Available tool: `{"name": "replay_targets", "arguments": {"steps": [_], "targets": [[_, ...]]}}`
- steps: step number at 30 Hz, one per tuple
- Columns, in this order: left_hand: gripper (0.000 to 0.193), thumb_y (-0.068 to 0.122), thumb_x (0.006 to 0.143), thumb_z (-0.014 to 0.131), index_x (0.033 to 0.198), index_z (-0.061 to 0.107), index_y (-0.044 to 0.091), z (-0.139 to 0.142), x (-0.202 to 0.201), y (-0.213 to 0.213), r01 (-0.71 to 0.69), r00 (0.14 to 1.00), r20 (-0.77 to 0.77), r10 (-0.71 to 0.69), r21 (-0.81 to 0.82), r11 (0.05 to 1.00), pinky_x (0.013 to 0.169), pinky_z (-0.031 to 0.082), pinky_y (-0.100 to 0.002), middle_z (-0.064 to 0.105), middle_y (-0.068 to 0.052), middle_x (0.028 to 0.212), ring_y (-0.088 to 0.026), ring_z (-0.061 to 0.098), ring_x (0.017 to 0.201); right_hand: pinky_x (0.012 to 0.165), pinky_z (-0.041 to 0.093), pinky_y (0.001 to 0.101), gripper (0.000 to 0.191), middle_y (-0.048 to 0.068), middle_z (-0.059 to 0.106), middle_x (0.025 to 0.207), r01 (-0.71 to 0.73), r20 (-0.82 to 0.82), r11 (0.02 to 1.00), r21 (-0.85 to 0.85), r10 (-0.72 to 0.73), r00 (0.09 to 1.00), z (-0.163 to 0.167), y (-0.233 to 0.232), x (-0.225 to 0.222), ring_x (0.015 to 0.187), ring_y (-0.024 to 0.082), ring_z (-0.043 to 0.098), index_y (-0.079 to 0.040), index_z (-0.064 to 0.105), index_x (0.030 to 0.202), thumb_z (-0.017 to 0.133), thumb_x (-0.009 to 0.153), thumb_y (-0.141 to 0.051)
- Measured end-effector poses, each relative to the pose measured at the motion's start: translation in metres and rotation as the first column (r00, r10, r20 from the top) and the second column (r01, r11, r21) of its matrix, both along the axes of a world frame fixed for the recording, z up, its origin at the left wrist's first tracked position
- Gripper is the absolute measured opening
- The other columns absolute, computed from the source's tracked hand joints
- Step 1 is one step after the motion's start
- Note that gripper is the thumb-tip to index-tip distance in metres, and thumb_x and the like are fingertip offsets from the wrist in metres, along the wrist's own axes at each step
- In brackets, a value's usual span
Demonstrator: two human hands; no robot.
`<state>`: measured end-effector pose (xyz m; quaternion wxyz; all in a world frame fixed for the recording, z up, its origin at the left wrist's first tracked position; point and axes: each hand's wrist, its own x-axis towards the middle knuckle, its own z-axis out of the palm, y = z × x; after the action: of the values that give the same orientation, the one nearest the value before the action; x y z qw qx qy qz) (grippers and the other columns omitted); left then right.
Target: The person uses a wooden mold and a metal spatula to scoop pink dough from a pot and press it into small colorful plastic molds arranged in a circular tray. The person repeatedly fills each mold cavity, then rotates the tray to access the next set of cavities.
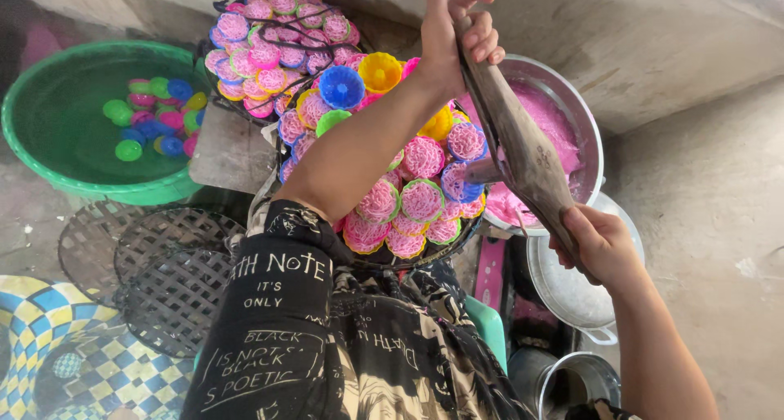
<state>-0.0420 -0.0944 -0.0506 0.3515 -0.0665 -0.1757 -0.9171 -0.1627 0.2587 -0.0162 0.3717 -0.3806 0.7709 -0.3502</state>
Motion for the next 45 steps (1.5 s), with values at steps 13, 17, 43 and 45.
{"name": "replay_targets", "arguments": {"steps": [13, 17, 43, 45], "targets": [[0.101, 0.091, 0.096, 0.021, 0.140, 0.054, 0.007, -0.045, -0.012, 0.045, 0.313, 0.833, 0.553, 0.017, -0.497, 0.810, 0.077, 0.031, -0.038, 0.062, 0.000, 0.110, -0.016, 0.065, 0.088, 0.051, 0.048, 0.0281, 0.045, 0.012, 0.066, 0.078, 0.022, 0.244, 0.959, -0.282, 0.050, 0.968, -0.016, 0.032, -0.002, 0.056, 0.015, 0.059, 0.005, 0.062, 0.115, 0.051, 0.106, -0.038], [0.108, 0.093, 0.077, 0.026, 0.103, 0.082, 0.005, -0.077, 0.002, 0.093, 0.559, 0.299, 0.723, 0.622, -0.662, 0.500, 0.110, 0.040, -0.044, 0.071, -0.015, 0.109, -0.030, 0.057, 0.121, 0.051, 0.049, 0.0279, 0.048, 0.012, 0.066, 0.080, 0.042, 0.296, 0.941, -0.336, 0.062, 0.953, -0.030, 0.034, 0.001, 0.056, 0.016, 0.059, 0.005, 0.060, 0.117, 0.051, 0.106, -0.041], [0.087, 0.073, 0.094, 0.048, 0.145, 0.051, 0.002, -0.039, 0.102, 0.132, 0.657, 0.449, 0.023, 0.893, -0.686, -0.312, 0.105, 0.033, -0.051, 0.037, -0.015, 0.156, -0.033, 0.039, 0.129, 0.052, 0.047, 0.0287, 0.059, 0.015, 0.062, 0.084, 0.189, 0.373, 0.794, -0.578, 0.050, 0.927, -0.050, 0.033, 0.039, 0.059, 0.019, 0.056, 0.005, 0.057, 0.123, 0.054, 0.108, -0.051], [0.086, 0.067, 0.092, 0.059, 0.146, 0.049, 0.001, -0.025, 0.115, 0.127, 0.649, 0.402, 0.032, 0.915, -0.715, -0.260, 0.105, 0.034, -0.054, 0.036, -0.015, 0.156, -0.034, 0.039, 0.131, 0.053, 0.047, 0.0282, 0.060, 0.015, 0.062, 0.085, 0.163, 0.357, 0.791, -0.590, 0.075, 0.931, -0.043, 0.035, 0.047, 0.060, 0.018, 0.057, 0.006, 0.057, 0.124, 0.054, 0.108, -0.052]]}}
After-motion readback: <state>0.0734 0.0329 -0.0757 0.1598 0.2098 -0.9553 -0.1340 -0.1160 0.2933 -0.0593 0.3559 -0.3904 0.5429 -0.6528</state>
